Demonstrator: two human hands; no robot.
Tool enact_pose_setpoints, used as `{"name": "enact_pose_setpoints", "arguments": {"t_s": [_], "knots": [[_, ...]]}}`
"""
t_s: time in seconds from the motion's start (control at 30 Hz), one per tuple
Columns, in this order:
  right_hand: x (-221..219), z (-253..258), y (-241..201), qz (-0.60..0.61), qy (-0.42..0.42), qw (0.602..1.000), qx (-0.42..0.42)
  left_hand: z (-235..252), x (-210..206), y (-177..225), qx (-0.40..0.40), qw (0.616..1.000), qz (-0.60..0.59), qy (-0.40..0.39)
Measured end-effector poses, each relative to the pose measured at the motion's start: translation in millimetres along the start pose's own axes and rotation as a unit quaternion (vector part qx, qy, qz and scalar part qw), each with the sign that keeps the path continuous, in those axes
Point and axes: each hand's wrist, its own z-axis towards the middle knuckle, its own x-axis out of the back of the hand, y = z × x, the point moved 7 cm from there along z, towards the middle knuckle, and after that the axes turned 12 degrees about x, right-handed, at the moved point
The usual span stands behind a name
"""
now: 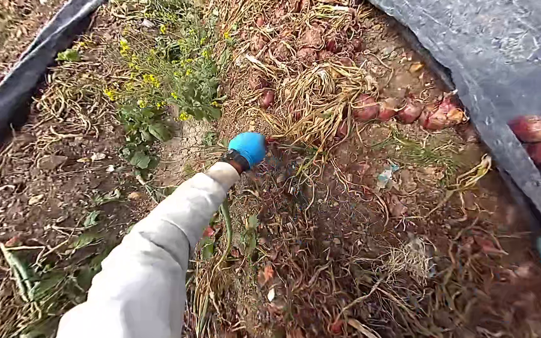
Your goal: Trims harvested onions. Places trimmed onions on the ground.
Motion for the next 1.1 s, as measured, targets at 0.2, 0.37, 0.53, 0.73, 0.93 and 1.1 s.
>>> {"name": "enact_pose_setpoints", "arguments": {"t_s": [0.2,0.37,0.53,0.73,0.93,1.1], "knots": [[-54,-69,166,-0.516,-0.324,0.792,-0.043,126,-49,-110,0.194,0.965,-0.177,-0.007],[-64,-93,180,-0.609,-0.388,0.690,-0.050,150,-89,-127,0.261,0.936,-0.234,-0.042],[-63,-91,181,-0.614,-0.410,0.670,-0.080,169,-108,-142,0.231,0.941,-0.239,-0.063],[-57,-90,190,-0.598,-0.435,0.659,-0.142,43,-118,-121,0.136,0.960,-0.244,-0.019],[-61,-88,189,-0.607,-0.454,0.635,-0.149,-169,-196,-19,0.043,0.972,-0.231,0.008],[-63,-83,186,-0.554,-0.483,0.658,-0.167,-177,-223,1,0.086,0.988,-0.126,-0.007]]}}
